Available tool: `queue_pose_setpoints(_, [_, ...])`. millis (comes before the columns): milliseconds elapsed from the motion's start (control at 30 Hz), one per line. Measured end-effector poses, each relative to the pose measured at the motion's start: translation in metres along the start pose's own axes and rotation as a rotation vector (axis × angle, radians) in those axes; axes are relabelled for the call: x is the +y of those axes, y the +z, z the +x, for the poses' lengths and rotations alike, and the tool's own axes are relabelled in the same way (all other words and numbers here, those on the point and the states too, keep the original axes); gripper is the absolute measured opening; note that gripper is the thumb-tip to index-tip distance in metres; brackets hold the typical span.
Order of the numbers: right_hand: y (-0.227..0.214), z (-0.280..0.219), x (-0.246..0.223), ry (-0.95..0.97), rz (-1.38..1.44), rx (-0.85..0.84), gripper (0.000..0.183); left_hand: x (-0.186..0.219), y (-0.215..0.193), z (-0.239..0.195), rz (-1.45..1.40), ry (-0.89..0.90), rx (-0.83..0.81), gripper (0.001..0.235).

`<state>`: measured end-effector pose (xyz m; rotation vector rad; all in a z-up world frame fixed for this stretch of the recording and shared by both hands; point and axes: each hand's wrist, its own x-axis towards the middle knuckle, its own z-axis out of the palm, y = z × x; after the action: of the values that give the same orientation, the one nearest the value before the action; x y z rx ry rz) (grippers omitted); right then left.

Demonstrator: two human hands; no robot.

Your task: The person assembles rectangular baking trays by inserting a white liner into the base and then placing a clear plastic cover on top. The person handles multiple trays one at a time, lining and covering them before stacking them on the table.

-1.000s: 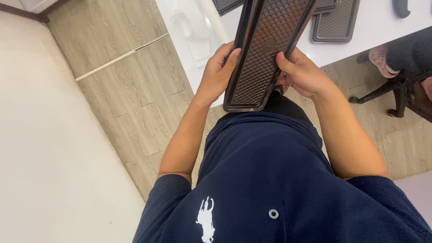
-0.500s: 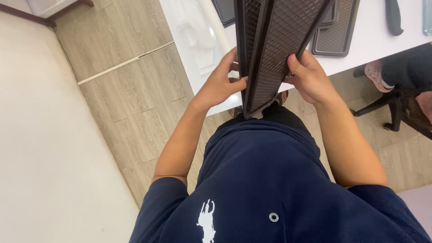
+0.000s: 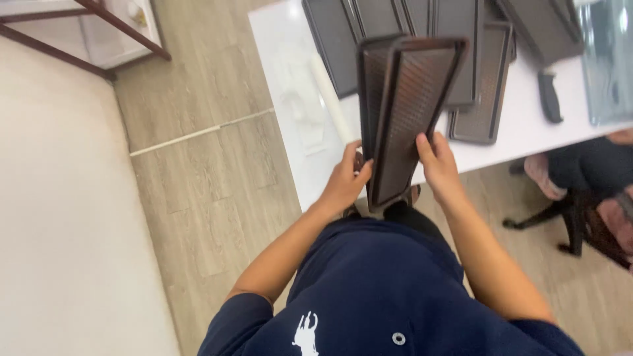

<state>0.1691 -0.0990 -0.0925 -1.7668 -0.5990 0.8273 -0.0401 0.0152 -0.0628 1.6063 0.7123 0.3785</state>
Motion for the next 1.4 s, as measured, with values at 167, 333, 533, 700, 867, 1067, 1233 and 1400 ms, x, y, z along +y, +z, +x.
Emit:
queue_pose_setpoints(167, [0.029, -0.018, -0.061, 0.085, 0.088, -0.091, 0.053, 0.018, -0.006, 0.004, -0.038, 0.093, 0.140, 0.050])
queue_pose_setpoints(333, [0.027, -0.018, -0.076, 0.029, 0.096, -0.104, 0.047, 0.035, -0.008, -0.004, 0.087, 0.145, 0.183, 0.046])
queue_pose_setpoints(533, [0.027, -0.011, -0.066, 0.031, 0.204, -0.100, 0.038, 0.046, -0.017, 0.001, 0.280, 0.239, 0.261, 0.036])
queue_pose_setpoints(700, [0.012, -0.002, -0.049, 0.094, 0.272, -0.030, 0.025, 0.064, -0.027, 0.004, 0.152, 0.005, -0.070, 0.018])
queue_pose_setpoints(867, [0.003, 0.005, -0.026, 0.070, 0.272, 0.022, 0.022, 0.096, -0.028, -0.004, 0.213, -0.224, -0.300, 0.034])
queue_pose_setpoints(1067, [-0.007, -0.005, -0.022, 0.078, 0.266, 0.112, 0.024, 0.071, -0.001, -0.010, 0.185, -0.265, -0.272, 0.032])
queue_pose_setpoints(1233, [-0.006, -0.006, -0.028, 0.092, 0.281, 0.188, 0.024, 0.052, 0.015, -0.004, 0.154, -0.275, -0.210, 0.044])
queue_pose_setpoints(1400, [-0.001, 0.006, 0.005, 0.031, 0.339, 0.291, 0.022, 0.056, 0.020, -0.004, 0.109, -0.224, -0.119, 0.048])
